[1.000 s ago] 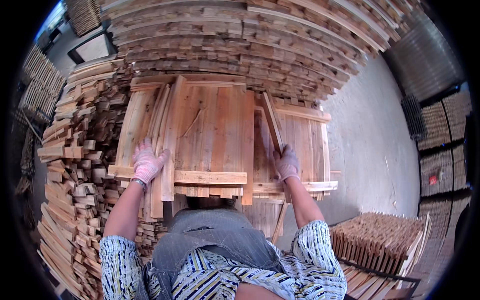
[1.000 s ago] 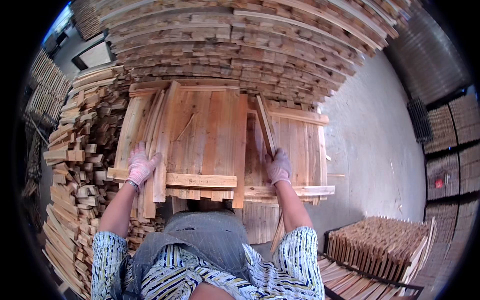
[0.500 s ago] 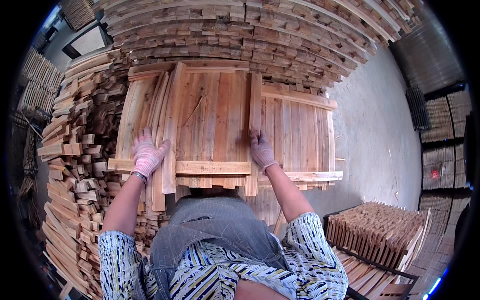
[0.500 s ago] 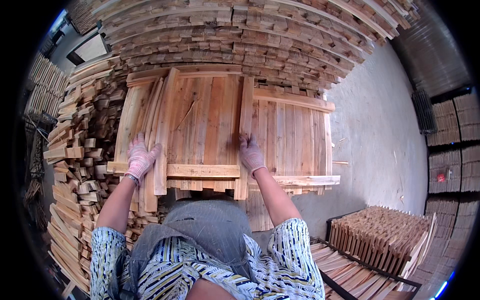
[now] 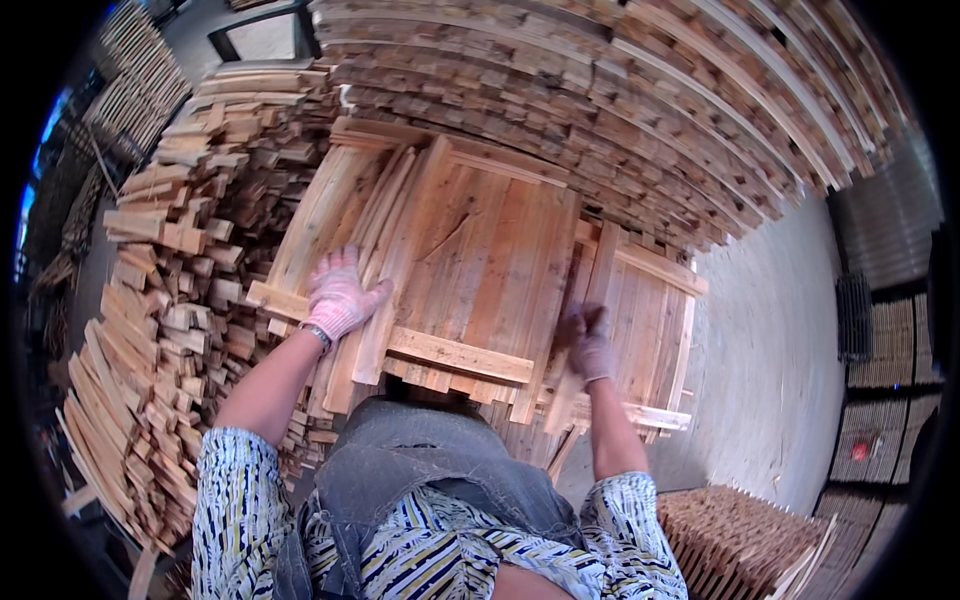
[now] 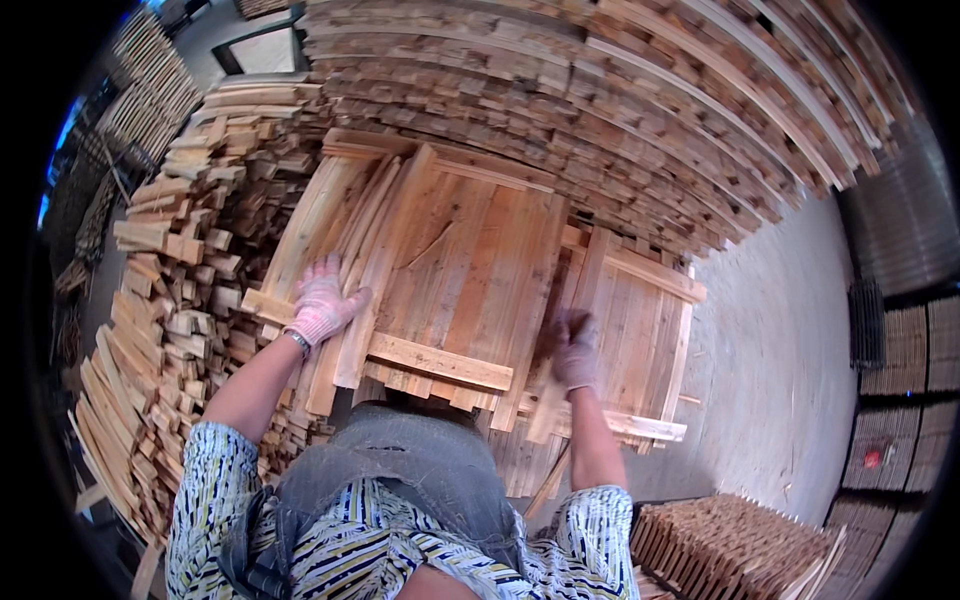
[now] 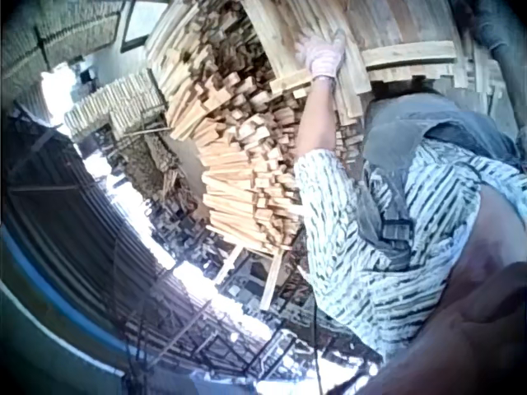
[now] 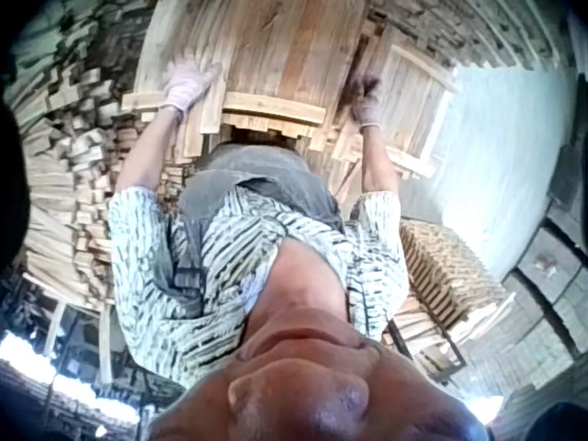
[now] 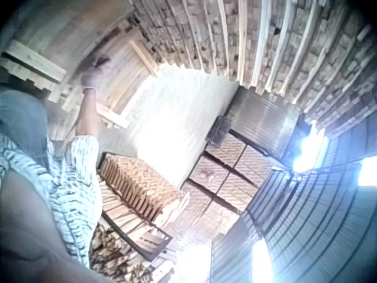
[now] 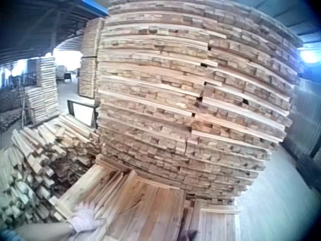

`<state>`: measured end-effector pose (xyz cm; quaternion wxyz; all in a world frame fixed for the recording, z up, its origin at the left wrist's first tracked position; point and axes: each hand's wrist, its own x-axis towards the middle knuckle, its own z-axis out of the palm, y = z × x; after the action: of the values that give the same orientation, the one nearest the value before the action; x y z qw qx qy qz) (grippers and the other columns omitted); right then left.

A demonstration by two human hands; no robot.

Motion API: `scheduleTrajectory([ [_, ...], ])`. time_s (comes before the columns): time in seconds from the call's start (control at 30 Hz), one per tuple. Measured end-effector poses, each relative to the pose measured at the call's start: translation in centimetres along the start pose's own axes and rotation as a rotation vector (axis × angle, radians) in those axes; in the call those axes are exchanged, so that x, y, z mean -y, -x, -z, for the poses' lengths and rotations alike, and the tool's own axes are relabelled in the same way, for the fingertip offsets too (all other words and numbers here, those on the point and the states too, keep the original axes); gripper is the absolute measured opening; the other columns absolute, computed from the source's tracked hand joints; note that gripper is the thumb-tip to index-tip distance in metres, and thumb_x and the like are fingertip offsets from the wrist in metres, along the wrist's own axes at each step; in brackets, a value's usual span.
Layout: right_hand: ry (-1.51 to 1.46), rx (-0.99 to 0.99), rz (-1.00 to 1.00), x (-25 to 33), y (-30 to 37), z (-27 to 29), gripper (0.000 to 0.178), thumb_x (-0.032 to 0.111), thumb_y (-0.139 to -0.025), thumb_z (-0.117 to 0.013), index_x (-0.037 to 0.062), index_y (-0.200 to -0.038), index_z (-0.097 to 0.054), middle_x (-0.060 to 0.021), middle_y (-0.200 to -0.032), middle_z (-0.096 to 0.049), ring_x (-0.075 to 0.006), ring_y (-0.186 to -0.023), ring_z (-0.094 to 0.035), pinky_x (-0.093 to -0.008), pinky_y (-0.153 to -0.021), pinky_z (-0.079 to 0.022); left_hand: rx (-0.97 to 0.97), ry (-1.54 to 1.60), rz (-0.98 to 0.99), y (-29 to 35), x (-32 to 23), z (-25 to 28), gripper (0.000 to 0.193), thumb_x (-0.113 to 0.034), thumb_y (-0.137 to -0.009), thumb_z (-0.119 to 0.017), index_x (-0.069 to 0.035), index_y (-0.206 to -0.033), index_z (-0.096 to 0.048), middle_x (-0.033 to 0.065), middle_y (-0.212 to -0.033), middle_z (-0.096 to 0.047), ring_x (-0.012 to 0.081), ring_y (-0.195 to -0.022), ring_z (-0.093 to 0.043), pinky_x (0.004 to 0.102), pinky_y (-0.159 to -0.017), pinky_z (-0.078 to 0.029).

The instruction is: The person repeatedly picks up small wooden planks from a large pile and stacks them neatly onto a growing pile. They use both hands to align and place the planks, occasionally adjusting the stack to maintain order.

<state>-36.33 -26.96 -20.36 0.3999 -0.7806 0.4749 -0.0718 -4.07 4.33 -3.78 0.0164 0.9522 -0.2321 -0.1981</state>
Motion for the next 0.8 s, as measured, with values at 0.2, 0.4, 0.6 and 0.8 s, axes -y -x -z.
scheduleTrajectory([
  [0.2, 0.299, 0.012, 0.016, 5.7, 0.3, -1.3, 0.073, 0.045, -0.1, -0.054, -0.006, -0.148, -0.035, -0.0308, -0.138, -0.053, -0.0438, -0.129, -0.052, -0.042, -0.111, -0.04, -0.006, -0.026, -0.004, -0.1, 0.3, 0.3, 0.101, -0.068, -0.085, -0.056, -0.004, -0.157, -0.026, 0.0203, -0.161, -0.03, 0.0365, -0.15, -0.025, 0.0511, -0.12, -0.021],
  [0.4, -0.268, 0.092, 0.258, 22.0, 2.5, -7.8, 0.078, 0.04, -0.091, -0.071, -0.003, -0.148, -0.04, -0.0228, -0.129, -0.061, -0.0299, -0.117, -0.062, -0.0362, -0.096, -0.05, -0.01, 0.092, -0.053, -0.8, 1.7, -0.4, 0.092, -0.068, -0.092, -0.047, -0.004, -0.156, -0.029, 0.0217, -0.159, -0.033, 0.0374, -0.148, -0.03, 0.0526, -0.118, -0.025],
  [0.6, -0.59, 0.224, 0.017, 31.2, 3.8, -18.8, 0.086, 0.058, -0.096, -0.054, -0.0052, -0.15, -0.033, -0.0278, -0.142, -0.053, -0.0367, -0.136, -0.049, -0.0348, -0.11, -0.037, -0.117, 0.427, -0.034, -3.6, 7.1, 0.4, 0.091, -0.066, -0.092, -0.05, -0.001, -0.154, -0.032, 0.0275, -0.154, -0.039, 0.0415, -0.142, -0.038, 0.0457, -0.118, -0.03],
  [0.8, -0.364, 0.139, 0.075, 31.3, 4.9, -19.6, 0.089, 0.051, -0.095, -0.058, -0.0076, -0.153, -0.025, -0.0296, -0.14, -0.053, -0.0399, -0.13, -0.053, -0.0373, -0.112, -0.037, 0.182, 0.782, -0.018, -5.5, 7.9, 0.2, 0.08, -0.048, -0.09, -0.068, 0.004, -0.145, -0.043, 0.0271, -0.139, -0.055, 0.0365, -0.13, -0.054, 0.0406, -0.11, -0.041],
])
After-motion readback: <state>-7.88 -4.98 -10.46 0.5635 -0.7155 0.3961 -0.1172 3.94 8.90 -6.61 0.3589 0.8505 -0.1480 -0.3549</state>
